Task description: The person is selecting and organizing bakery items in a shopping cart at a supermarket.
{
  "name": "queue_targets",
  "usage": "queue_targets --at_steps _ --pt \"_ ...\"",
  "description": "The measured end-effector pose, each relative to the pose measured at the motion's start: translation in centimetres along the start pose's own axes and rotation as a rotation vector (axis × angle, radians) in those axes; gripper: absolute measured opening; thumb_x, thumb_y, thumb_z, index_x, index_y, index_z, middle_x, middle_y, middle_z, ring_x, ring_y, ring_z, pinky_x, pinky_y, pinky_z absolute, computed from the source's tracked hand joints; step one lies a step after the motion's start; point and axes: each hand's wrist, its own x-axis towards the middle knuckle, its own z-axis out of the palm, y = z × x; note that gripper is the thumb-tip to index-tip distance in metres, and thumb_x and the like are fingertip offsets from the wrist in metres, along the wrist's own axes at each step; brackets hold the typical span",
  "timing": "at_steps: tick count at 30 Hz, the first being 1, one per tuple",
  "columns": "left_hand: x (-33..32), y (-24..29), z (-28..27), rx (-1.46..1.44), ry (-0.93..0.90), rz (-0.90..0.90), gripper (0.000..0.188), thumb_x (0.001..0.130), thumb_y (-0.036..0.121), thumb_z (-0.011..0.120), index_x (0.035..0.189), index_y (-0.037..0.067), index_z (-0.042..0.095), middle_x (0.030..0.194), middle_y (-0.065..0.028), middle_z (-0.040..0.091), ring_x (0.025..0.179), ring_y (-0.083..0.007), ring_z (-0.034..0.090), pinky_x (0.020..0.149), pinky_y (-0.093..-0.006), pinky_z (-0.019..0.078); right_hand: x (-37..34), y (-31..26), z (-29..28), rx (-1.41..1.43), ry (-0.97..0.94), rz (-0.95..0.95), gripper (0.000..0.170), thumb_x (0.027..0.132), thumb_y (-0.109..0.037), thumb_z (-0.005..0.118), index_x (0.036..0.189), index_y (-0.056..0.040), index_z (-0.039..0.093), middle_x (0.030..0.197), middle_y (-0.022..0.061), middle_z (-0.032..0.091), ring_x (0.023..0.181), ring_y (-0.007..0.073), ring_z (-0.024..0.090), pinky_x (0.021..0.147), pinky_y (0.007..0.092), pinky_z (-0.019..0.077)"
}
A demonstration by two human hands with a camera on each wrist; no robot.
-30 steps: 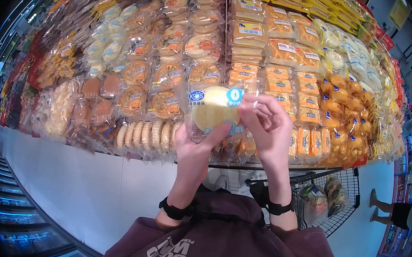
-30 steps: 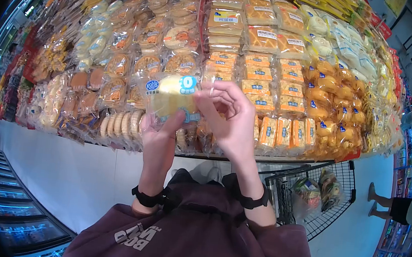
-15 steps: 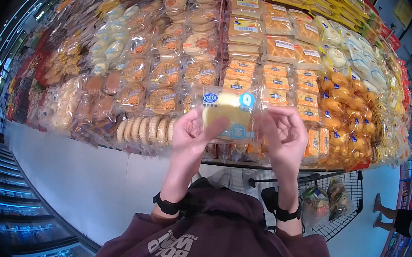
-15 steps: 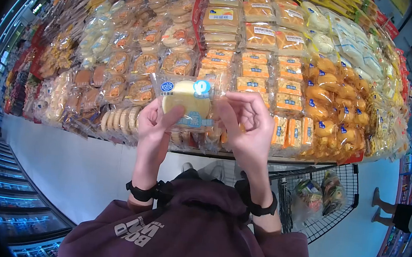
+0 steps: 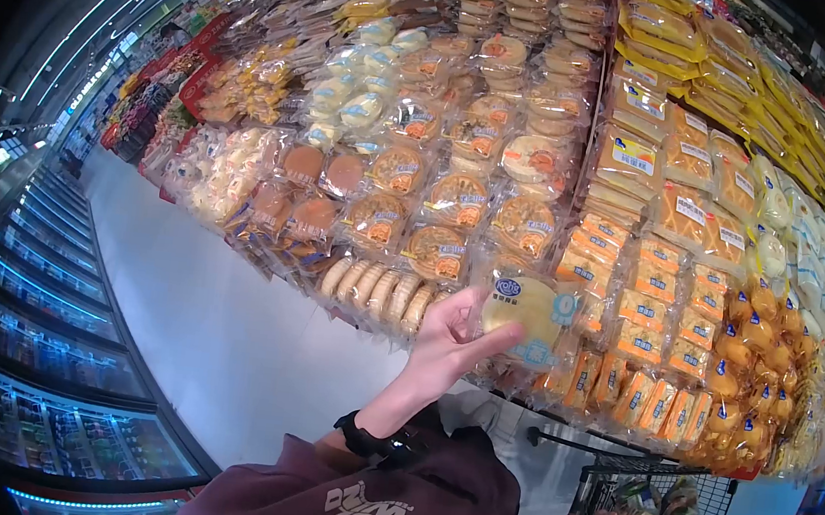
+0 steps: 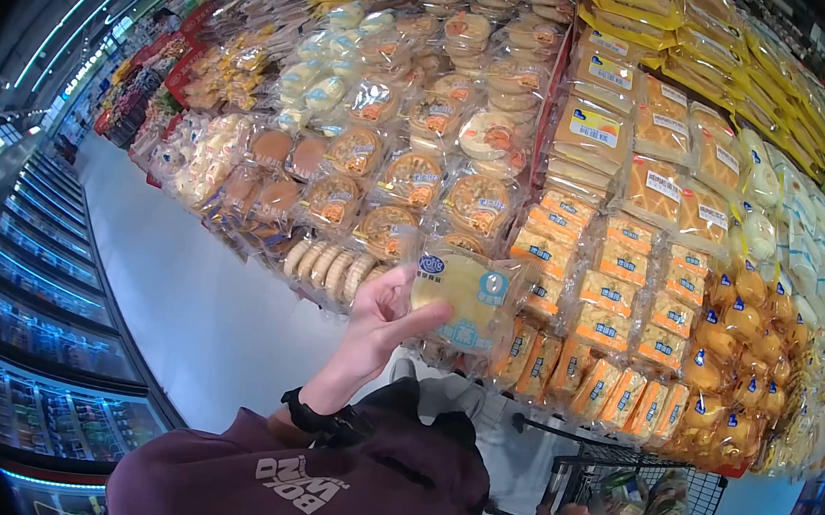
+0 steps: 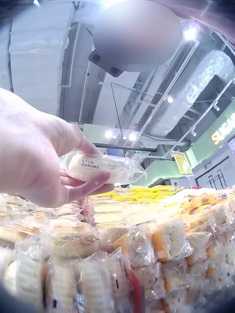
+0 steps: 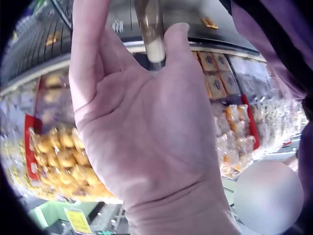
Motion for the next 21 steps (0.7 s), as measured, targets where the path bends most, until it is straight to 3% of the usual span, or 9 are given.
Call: queue_targets --at_steps 3,4,8,9,14,21 --pt "0.2 0.3 -0.5 0.013 -0.015 -0.089 0.036 0.088 0.005 0.069 0.121 -0.001 0.057 0.106 -0.0033 0.067 0.090 -0.0065 0.062 0.077 -0.0221 0.0507 5.0 0.8 6.4 0.150 -0.116 0.021 0.064 0.072 -0.055 0.074 0.093 0.0044 0.068 0.093 0.0234 0.069 0.094 0.0398 0.067 0.085 0.0468 0.0529" --pt "0.2 -0.3 -1.0 0.119 -0.003 -0.015 0.037 0.087 0.003 0.071 0.121 -0.001 0.057 0.108 -0.0029 0.066 0.091 -0.0067 0.061 0.078 -0.0224 0.0504 4.8 -0.3 6.8 0.189 0.120 0.029 0.054 0.075 -0.050 0.074 0.086 0.0018 0.068 0.092 0.0237 0.069 0.094 0.0398 0.066 0.085 0.0482 0.0527" --pt "1.1 0.0 -3.4 0.148 -0.087 0.011 0.038 0.087 0.001 0.070 0.122 -0.001 0.056 0.111 -0.0031 0.063 0.099 -0.0082 0.059 0.086 -0.0239 0.0485 5.8 -0.8 7.7 0.170 0.315 0.005 0.039 0.077 -0.038 0.074 0.080 0.0007 0.068 0.081 0.0228 0.067 0.080 0.0404 0.067 0.076 0.0496 0.0539" --pt "1.3 0.4 -4.2 0.131 -0.083 0.013 0.038 0.086 0.000 0.070 0.122 -0.001 0.056 0.111 -0.0033 0.063 0.100 -0.0086 0.059 0.087 -0.0243 0.0482 5.2 -1.8 6.8 0.165 0.302 0.056 0.032 0.075 -0.030 0.074 0.083 0.0006 0.068 0.082 0.0231 0.068 0.082 0.0400 0.067 0.078 0.0468 0.0546" --pt "1.7 3.0 -8.8 -0.048 -0.065 -0.024 0.042 0.087 -0.002 0.067 0.126 -0.003 0.052 0.118 -0.0065 0.061 0.108 -0.0110 0.057 0.093 -0.0274 0.0460 4.7 -4.5 6.7 0.062 0.423 0.081 0.017 0.074 -0.014 0.062 0.077 0.0022 0.066 0.075 0.0249 0.066 0.075 0.0410 0.067 0.071 0.0484 0.0554" --pt "2.6 5.7 -17.0 -0.169 -0.101 -0.070 0.044 0.090 0.002 0.063 0.131 -0.003 0.048 0.118 -0.0077 0.062 0.106 -0.0116 0.059 0.091 -0.0265 0.0466 5.6 -7.4 8.9 0.013 0.473 0.205 0.013 0.076 -0.006 0.058 0.080 0.0016 0.066 0.080 0.0249 0.067 0.080 0.0415 0.067 0.072 0.0481 0.0554"
